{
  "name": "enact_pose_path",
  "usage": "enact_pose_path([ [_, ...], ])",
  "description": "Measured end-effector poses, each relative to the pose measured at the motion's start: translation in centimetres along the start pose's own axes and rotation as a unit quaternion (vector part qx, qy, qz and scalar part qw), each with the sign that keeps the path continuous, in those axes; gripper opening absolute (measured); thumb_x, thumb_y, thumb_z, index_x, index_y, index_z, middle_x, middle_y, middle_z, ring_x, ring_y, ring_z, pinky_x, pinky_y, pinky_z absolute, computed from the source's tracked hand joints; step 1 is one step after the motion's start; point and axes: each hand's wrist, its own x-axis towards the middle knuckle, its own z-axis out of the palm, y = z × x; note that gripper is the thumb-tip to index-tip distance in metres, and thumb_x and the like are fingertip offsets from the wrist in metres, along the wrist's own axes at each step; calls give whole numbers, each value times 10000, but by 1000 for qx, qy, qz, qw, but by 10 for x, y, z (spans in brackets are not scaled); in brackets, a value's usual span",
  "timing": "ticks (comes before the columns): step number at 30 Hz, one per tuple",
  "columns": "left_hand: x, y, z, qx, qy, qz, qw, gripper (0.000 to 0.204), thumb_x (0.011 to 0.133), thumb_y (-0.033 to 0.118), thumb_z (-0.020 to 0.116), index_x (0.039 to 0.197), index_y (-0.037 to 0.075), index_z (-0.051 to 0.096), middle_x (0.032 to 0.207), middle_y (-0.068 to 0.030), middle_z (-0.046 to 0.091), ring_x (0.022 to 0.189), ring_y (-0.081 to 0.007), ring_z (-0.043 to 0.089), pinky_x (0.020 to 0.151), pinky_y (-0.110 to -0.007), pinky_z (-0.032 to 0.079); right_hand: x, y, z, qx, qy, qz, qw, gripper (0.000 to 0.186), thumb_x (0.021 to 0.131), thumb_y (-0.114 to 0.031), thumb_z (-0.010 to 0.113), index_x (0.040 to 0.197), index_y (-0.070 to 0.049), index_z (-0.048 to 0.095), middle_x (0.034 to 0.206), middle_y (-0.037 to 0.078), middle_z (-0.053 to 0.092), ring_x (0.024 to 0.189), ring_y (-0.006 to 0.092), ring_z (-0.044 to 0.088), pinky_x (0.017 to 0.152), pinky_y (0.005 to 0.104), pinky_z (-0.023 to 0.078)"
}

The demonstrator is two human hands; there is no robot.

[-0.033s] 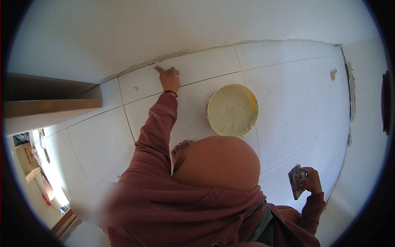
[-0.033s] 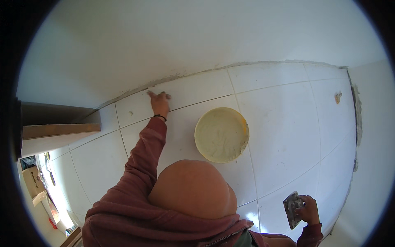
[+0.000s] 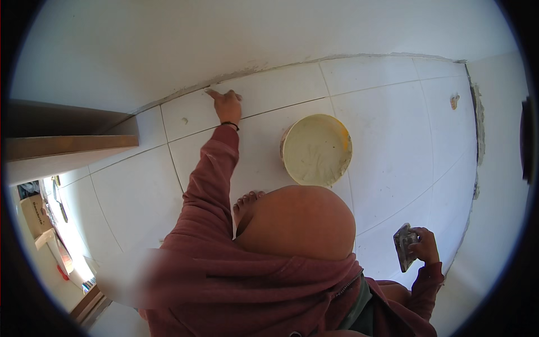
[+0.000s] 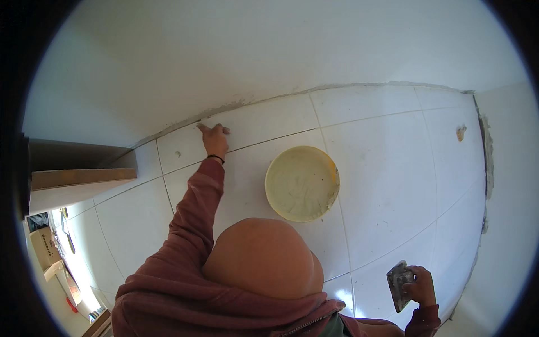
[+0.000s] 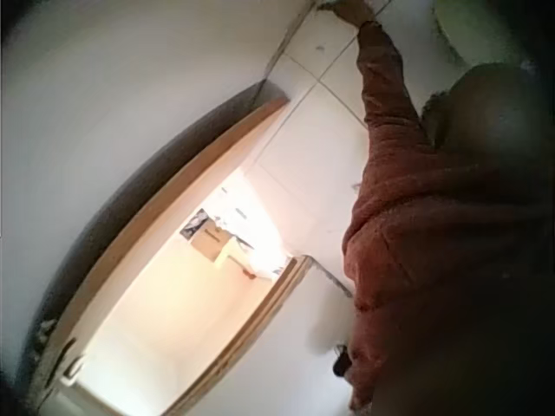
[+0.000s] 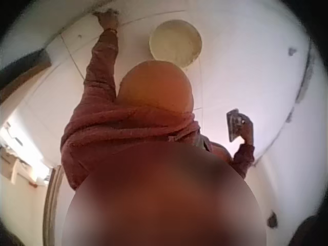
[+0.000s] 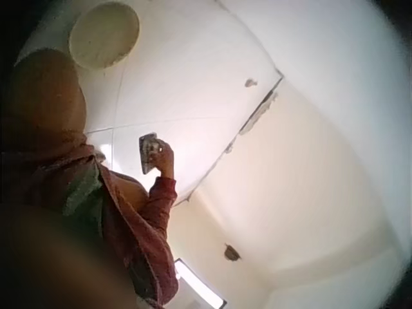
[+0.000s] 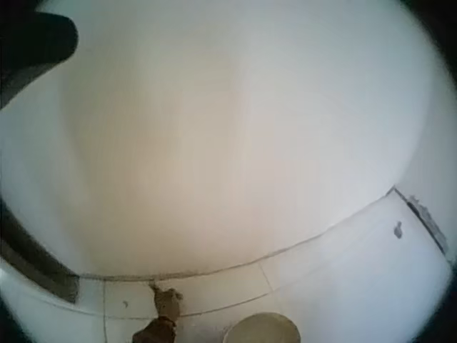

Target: Apply grout or adhesive to floor tile seams using a spreader.

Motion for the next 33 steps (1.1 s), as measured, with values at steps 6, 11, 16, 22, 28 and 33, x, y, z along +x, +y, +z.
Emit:
enact_pose_path([
  [6, 13, 4, 23, -401, -34, -417, 815, 719, 779, 107, 426, 1271, -150, -31, 625, -104, 576, 447, -177, 497, 406, -272, 414, 1, -6, 0, 12, -9, 19, 1000, 517, 464, -64, 658, 974, 0, 601, 885, 156, 592, 762, 285, 578, 683, 335, 480],
  [11, -4, 22, 21, -417, -94, -289, 857, 614, 778, 104, 438, 1257, -155, 154, 612, -75, 581, 565, -195, 561, 597, -289, 473, 3, -13, -4, -11, -18, 18, 1000, 507, 473, -40, 632, 977, 9, 598, 894, 159, 595, 776, 271, 594, 696, 330, 492],
  [16, 7, -2, -8, -371, 85, -261, 887, 461, 782, 128, 443, 1134, -133, 301, 635, -71, 595, 526, -194, 539, 579, -303, 483, 5, -8, -2, -19, 14, 8, 1000, 523, 466, -40, 633, 986, 8, 597, 899, 158, 596, 793, 268, 593, 703, 332, 490],
  [22, 12, 26, -18, -411, -133, -370, 822, 712, 782, 131, 459, 1280, -150, 34, 655, -73, 597, 392, -177, 467, 370, -276, 404, 8, -6, -3, -12, -29, 2, 999, 533, 458, -45, 631, 987, 7, 598, 912, 155, 595, 797, 268, 590, 706, 329, 490],
  [28, 13, 3, -20, -503, 13, -442, 742, 744, 775, 79, 439, 1252, -182, -69, 610, -89, 590, 536, -188, 551, 566, -247, 448, 7, -11, -4, -24, 0, 18, 1000, 531, 455, -47, 632, 982, 5, 598, 898, 154, 596, 786, 268, 591, 697, 331, 492],
  [33, 24, 31, -4, -476, -51, -458, 749, 794, 777, 105, 446, 1273, -118, -132, 624, -97, 586, 444, -185, 505, 430, -272, 427, 7, -4, -1, -18, -29, -4, 999, 528, 458, -33, 628, 984, 8, 597, 893, 152, 594, 774, 265, 592, 687, 328, 494],
])
